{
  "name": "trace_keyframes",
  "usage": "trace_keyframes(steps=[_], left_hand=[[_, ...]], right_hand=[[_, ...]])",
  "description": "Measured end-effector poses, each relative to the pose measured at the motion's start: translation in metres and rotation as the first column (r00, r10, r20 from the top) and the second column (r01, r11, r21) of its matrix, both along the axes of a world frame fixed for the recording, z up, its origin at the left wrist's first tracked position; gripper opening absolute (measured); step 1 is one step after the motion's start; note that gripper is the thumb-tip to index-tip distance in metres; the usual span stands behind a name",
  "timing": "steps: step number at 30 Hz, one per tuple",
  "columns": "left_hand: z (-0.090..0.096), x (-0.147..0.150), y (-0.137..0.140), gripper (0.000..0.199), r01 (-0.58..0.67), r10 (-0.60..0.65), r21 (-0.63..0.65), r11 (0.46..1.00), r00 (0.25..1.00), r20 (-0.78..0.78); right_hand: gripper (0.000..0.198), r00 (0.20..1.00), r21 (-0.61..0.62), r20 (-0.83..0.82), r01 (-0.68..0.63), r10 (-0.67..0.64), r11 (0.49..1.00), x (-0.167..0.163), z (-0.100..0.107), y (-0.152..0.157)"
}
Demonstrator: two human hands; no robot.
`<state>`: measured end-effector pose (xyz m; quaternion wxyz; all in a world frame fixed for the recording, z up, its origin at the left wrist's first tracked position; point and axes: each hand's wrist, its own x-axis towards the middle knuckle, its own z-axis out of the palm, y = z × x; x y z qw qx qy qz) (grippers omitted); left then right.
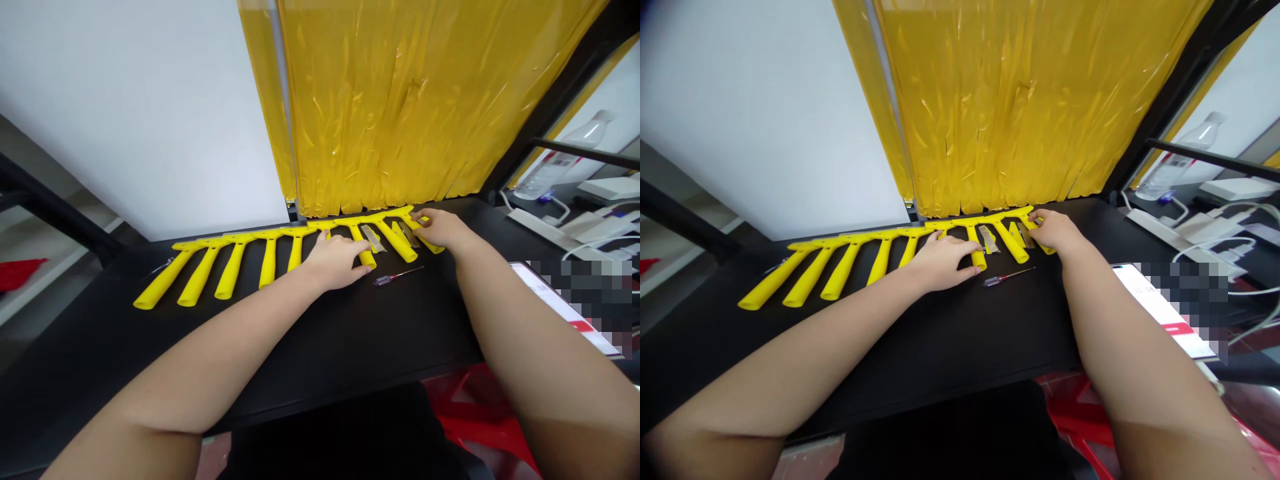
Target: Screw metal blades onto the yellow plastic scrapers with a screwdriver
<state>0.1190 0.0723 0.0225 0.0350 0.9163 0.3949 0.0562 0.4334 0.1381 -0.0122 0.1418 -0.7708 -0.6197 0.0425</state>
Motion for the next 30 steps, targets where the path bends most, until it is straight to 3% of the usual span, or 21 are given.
trace_keyframes(steps=[4,9,12,17,30], left_hand=[[0.0,0.004,-0.003,0.042,0.001,-0.001,0.001,1.0,1.0,0.001],[-0.002,0.005,-0.004,0.044,-0.009,0.009,0.011,1.0,1.0,0.002],[-0.004,0.004,-0.004,0.044,-0.014,0.014,0.027,1.0,1.0,-0.005],[-0.004,0.003,-0.005,0.044,-0.017,0.017,0.032,0.999,1.0,-0.014],[-0.006,0.003,-0.006,0.044,-0.015,0.016,0.05,0.999,1.0,-0.009]], right_hand=[[0.044,1.0,0.019,-0.023,-0.015,0.016,1.0,-0.001,0.002,-0.001],[0.029,0.988,0.177,-0.034,-0.14,0.148,0.974,-0.017,0.013,-0.014],[0.034,0.976,0.111,-0.092,-0.189,0.2,0.976,-0.035,0.02,-0.025],[0.037,0.979,-0.003,0.089,-0.186,0.186,0.983,-0.06,0.023,-0.031],[0.03,0.991,-0.029,0.112,-0.071,0.074,0.997,-0.072,0.021,-0.03]])
